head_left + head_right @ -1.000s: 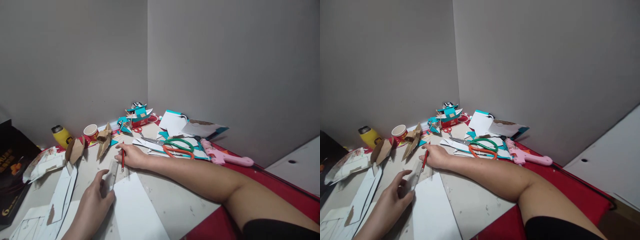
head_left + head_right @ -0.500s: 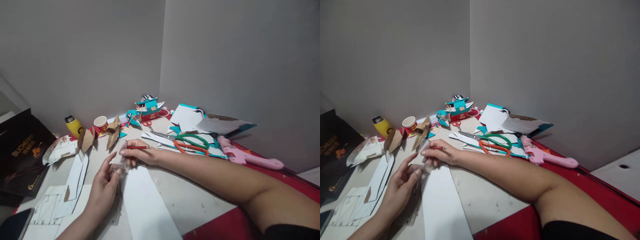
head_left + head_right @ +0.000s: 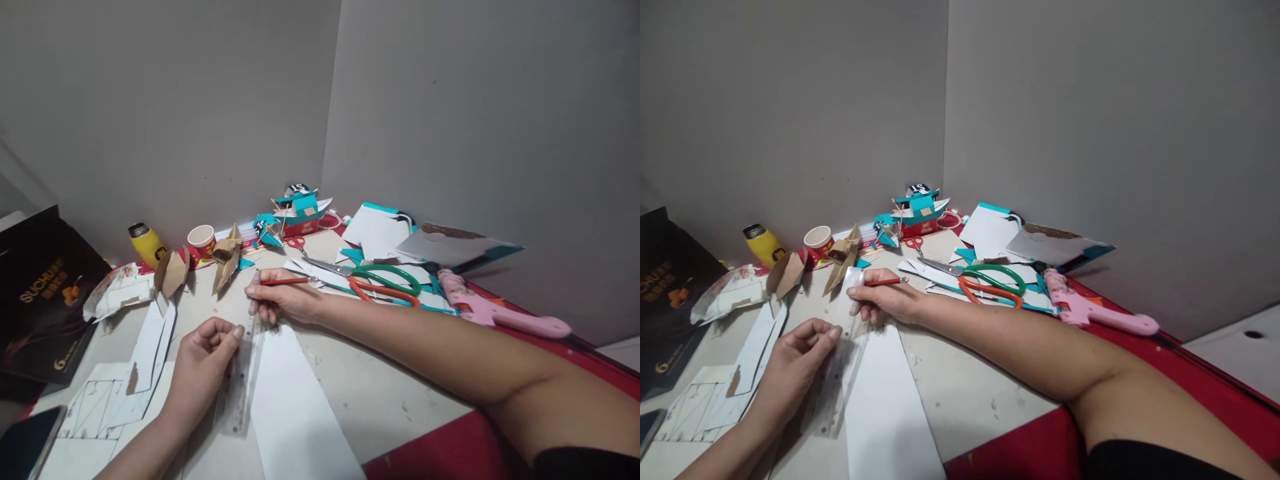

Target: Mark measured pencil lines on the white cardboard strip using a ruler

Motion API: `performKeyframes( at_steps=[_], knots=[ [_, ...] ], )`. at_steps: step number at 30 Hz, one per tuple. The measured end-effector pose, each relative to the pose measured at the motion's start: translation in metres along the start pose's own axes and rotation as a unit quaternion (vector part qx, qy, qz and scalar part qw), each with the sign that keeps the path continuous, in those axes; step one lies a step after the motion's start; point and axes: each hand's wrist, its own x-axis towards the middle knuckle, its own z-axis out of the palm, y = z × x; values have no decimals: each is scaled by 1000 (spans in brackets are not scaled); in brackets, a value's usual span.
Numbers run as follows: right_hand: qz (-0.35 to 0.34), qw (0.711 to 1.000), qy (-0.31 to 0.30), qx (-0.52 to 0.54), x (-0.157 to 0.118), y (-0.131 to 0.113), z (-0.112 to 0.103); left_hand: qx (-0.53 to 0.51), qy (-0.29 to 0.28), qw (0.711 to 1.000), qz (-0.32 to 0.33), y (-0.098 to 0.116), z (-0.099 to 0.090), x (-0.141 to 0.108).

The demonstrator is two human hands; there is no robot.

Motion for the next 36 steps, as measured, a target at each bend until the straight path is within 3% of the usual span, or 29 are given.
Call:
performKeyframes(
  at_steps=[12, 21, 30, 36],
  knots=[
    [-17, 1000, 4, -3, -5, -1, 9, 124, 39, 989, 76, -6, -4, 1],
    [-24, 999, 21, 17, 0, -2, -1, 45, 73, 996, 11, 0, -9, 6],
    [8, 1000, -30, 2, -4, 2, -2, -63, -94, 992, -64, 2, 0, 2],
    [-14, 1000, 20, -17, 0, 3, -5, -88, -143, 984, -61, 4, 0, 0]
  ],
)
